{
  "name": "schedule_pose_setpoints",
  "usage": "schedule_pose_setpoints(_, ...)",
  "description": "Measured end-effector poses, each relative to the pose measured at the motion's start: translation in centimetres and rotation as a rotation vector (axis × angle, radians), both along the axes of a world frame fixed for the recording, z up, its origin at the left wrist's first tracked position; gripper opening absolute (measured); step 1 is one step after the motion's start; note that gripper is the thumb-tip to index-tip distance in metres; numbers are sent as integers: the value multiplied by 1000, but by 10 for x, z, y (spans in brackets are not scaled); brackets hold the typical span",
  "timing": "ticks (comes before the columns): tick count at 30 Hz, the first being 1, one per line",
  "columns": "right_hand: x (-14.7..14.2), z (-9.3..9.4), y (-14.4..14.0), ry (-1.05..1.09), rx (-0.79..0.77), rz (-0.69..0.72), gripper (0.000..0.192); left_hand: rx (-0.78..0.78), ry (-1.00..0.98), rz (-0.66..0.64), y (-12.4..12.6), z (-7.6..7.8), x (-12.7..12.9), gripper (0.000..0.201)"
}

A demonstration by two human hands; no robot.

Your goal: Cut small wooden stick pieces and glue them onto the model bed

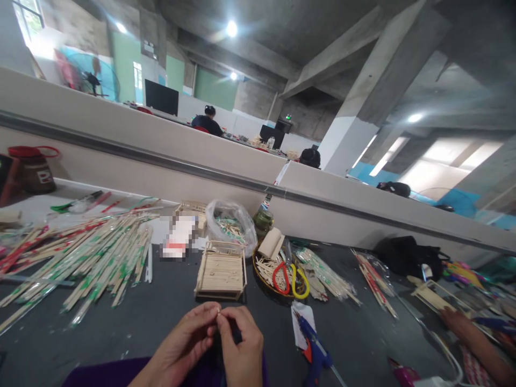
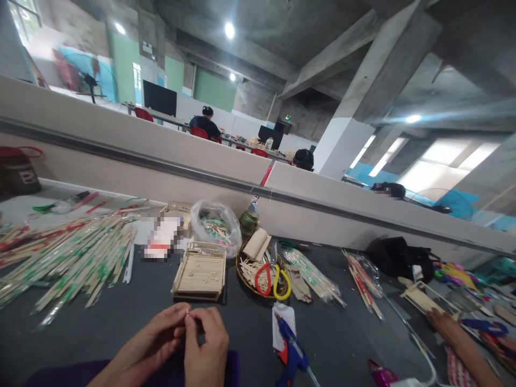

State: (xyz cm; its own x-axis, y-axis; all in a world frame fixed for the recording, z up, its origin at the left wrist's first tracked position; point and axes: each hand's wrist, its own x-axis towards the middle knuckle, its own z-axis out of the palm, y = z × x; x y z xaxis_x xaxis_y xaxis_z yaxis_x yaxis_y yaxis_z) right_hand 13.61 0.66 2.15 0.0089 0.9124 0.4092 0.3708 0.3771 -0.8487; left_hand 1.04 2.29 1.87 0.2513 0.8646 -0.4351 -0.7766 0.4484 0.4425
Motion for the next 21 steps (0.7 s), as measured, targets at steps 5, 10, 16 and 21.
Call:
schedule_pose_setpoints(5,-4,-2,4,77,-57,38,16,74,59,27,1,-1,-7,23)
schedule_pose_setpoints(10,-6,-7,8,42,-22,23,14,108,92,4,-1,-7,-10,25)
schedule_pose_setpoints(16,-7,-12,4,-139,45,-26,19,126,168,-43,-2,-12,0,39)
schedule_pose_setpoints(21,16,-8,4,-350,114,-14,25,109,207,-74,1,-20,1,40)
